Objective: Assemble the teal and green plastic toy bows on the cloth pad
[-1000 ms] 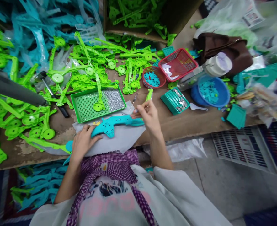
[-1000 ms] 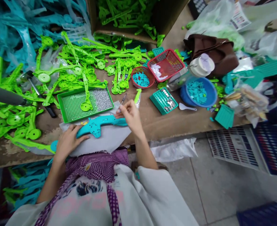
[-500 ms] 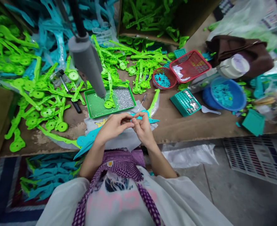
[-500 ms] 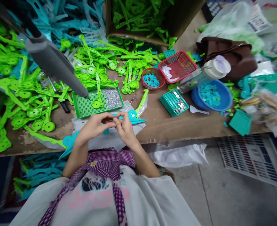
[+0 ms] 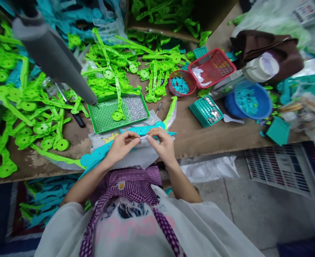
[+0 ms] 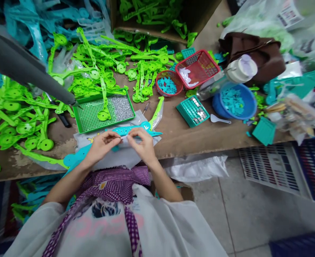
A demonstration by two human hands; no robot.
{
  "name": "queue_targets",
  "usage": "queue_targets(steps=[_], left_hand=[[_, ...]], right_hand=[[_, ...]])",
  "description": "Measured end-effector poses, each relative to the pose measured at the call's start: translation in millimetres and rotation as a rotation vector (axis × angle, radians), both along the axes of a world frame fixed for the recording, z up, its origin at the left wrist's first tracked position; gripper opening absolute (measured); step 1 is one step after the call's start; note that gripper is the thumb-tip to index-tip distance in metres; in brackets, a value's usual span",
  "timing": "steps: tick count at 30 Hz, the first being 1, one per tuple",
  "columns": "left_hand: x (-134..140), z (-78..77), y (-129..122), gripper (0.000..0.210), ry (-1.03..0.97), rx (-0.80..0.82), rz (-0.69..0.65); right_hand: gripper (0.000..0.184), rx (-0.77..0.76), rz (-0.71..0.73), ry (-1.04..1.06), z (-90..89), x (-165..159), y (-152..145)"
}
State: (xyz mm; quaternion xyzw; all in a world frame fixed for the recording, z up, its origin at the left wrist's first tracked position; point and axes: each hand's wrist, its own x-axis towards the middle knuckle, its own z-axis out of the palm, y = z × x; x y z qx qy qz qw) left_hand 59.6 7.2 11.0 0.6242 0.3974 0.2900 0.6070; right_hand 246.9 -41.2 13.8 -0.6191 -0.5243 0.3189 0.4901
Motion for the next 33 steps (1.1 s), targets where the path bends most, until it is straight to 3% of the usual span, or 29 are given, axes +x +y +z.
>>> queue_targets(steps=[4,7,10,14,25,30,32,33], left_hand=[[-51,3.0,3,0.04,0.381,0.493,-0.065],[-87,-5.8,1,0.046,0.605,0.635,-0.123],[-105,-23.4,-1,0.049,0.722,0.657,-0.13],[-106,-39.4,-2,0.043,0.759,0.644,-0.12],[-103,-41.3,1,0.04,0.761,0.631,-0.114],[-103,-43.4,5,0.043,0.808,0.639,-0.154],[-104,-39.4,2,0.04,0.798,0.68,-0.156],[-104,-35.9,0,0.038,0.787,0.716,-0.14]], right_hand=[[0.013,0.005,-0.132,-0.303,-17.5,12,18],[0.012,-0.012,-0.121,-0.407,-30.9,10,24],[0.011,-0.006,-0.14,-0.465,-38.4,4,26],[0.012,-0.044,-0.12,-0.525,-39.8,1,26],[0.013,-0.147,-0.063,-0.701,-49.8,-7,35],[0.016,-0.133,0.127,-0.519,-28.2,11,29],[0.019,-0.038,0.085,-0.391,-13.4,28,16],[0.021,0.024,-0.017,-0.343,-7.5,37,8]])
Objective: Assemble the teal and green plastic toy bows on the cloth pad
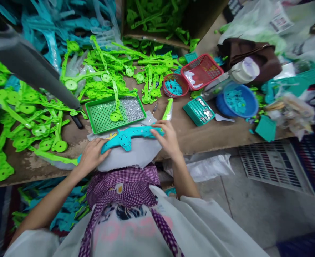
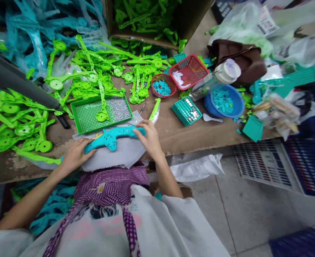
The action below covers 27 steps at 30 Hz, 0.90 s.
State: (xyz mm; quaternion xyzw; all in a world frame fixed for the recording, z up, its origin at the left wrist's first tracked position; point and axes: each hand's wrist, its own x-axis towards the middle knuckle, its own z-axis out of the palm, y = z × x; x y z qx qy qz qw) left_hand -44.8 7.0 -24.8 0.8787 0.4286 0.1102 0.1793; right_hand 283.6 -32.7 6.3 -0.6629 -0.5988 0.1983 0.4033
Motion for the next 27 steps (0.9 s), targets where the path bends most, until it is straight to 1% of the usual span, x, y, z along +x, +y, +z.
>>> queue_targets(steps=[2,3,4,5,6,7,9,10,12,14,15,18,20,23,25,26,27], left_hand=[[-1,8.2,-8,0.034,-0.037,0.119,0.034],[-1,11.7,-12,0.032,-0.052,0.2,0.065],[-1,13.8,-17,0.031,-0.061,0.287,0.094],[-2,14.1,-20,0.029,-0.064,0.367,0.117],[-3,12.3,-22,0.027,-0.063,0.434,0.134],[-4,8.3,-23,0.026,-0.061,0.488,0.146],[-6,-4.3,-22,0.024,-0.063,0.568,0.159],[-8,-11.7,-20,0.024,-0.066,0.595,0.165],[-10,-25.0,-19,0.023,-0.073,0.628,0.174],[-9,-34.2,-25,0.02,-0.074,0.609,0.19],[-8,-37.2,-30,0.019,-0.072,0.581,0.206],[0,-42.2,-54,0.019,-0.071,0.46,0.246],[5,-44.7,-66,0.019,-0.088,0.406,0.274],[10,-48.3,-73,0.017,-0.125,0.422,0.321],[11,-49.4,-72,0.014,-0.134,0.443,0.335],[12,-49.4,-71,0.013,-0.136,0.445,0.339],[12,-49.1,-70,0.012,-0.136,0.44,0.345]], right_hand=[[0.027,0.178,-0.298,0.082,5.2,17,-14],[0.033,0.245,-0.454,0.14,3.9,24,-19],[0.039,0.281,-0.581,0.226,0.1,30,-22],[0.046,0.281,-0.661,0.345,-5.6,33,-23],[0.051,0.254,-0.689,0.487,-12.3,34,-22],[0.053,0.215,-0.672,0.635,-19.2,34,-19],[0.052,0.171,-0.584,0.882,-30.9,30,-11],[0.051,0.178,-0.548,0.963,-35.1,28,-7],[0.049,0.208,-0.511,1.043,-40.0,25,-3],[0.048,0.183,-0.501,1.061,-42.5,26,-4],[0.047,0.135,-0.499,1.057,-43.5,28,-7],[0.04,-0.08,-0.465,1.082,-46.1,39,-18],[0.034,-0.209,-0.393,1.154,-46.6,48,-28],[0.027,-0.333,-0.264,1.208,-45.0,59,-50],[0.031,-0.412,-0.213,1.105,-42.5,62,-68],[0.034,-0.421,-0.214,1.007,-40.8,63,-75],[0.037,-0.399,-0.225,0.895,-38.6,62,-81]])
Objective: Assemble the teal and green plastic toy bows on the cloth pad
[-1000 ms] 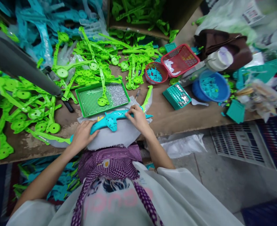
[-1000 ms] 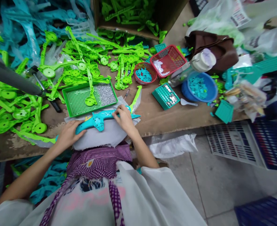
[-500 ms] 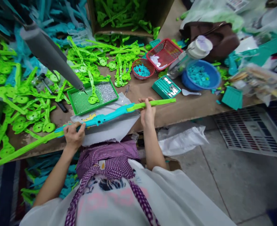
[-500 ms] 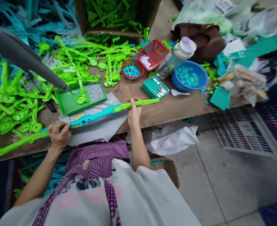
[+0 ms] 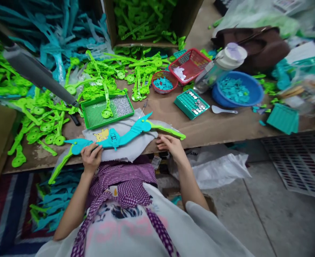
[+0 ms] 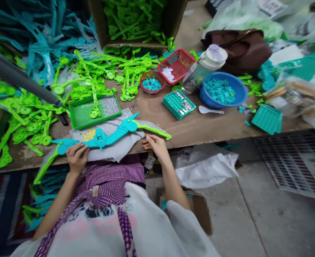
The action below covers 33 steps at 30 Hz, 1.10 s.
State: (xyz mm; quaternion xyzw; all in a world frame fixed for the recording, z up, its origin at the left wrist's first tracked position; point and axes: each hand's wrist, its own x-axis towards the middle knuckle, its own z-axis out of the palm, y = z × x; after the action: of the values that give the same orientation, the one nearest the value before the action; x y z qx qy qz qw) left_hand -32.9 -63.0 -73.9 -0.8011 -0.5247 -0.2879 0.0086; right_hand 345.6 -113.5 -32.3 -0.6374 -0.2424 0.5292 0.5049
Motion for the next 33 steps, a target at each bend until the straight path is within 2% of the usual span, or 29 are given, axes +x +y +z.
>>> queue_targets(steps=[2,5,10,13,15,18,21,23,25,28,30,33], left_hand=[[1,0.7,0,0.012,-0.004,-0.012,0.015],[1,0.0,-3,0.011,-0.008,-0.016,0.026],[1,-5.6,-9,0.013,-0.004,-0.04,0.037],[2,-7.0,-10,0.015,0.009,-0.04,0.035],[3,-7.7,-11,0.017,0.0,-0.055,0.03],[4,-11.4,-11,0.023,-0.035,-0.115,0.002],[5,-18.4,-10,0.028,-0.049,-0.153,-0.05],[7,-23.0,-9,0.029,-0.054,-0.138,-0.095],[9,-26.7,-8,0.029,-0.061,-0.103,-0.129],[10,-31.1,-6,0.03,-0.069,-0.043,-0.146],[11,-33.7,-6,0.031,-0.079,-0.042,-0.16],[12,-35.9,-7,0.029,-0.099,-0.064,-0.173]], right_hand=[[0.04,0.09,-0.034,-0.218,6.1,-3,-2],[0.04,0.267,-0.036,-0.409,18.8,-6,20],[0.035,0.382,0.13,-0.662,44.3,-7,86],[0.031,0.432,0.271,-0.743,54.2,-23,113],[0.029,0.5,0.402,-0.776,53.9,-47,121],[0.027,0.585,0.58,-0.818,48.1,-96,118],[0.028,0.64,0.671,-0.815,48.2,-157,110],[0.028,0.679,0.782,-0.822,52.2,-204,115],[0.026,0.656,0.929,-0.949,56.3,-250,131],[0.027,0.455,1.064,-1.263,58.1,-308,168],[0.031,0.311,1.062,-1.372,56.0,-334,189],[0.04,0.176,1.0,-1.383,51.4,-354,207]])
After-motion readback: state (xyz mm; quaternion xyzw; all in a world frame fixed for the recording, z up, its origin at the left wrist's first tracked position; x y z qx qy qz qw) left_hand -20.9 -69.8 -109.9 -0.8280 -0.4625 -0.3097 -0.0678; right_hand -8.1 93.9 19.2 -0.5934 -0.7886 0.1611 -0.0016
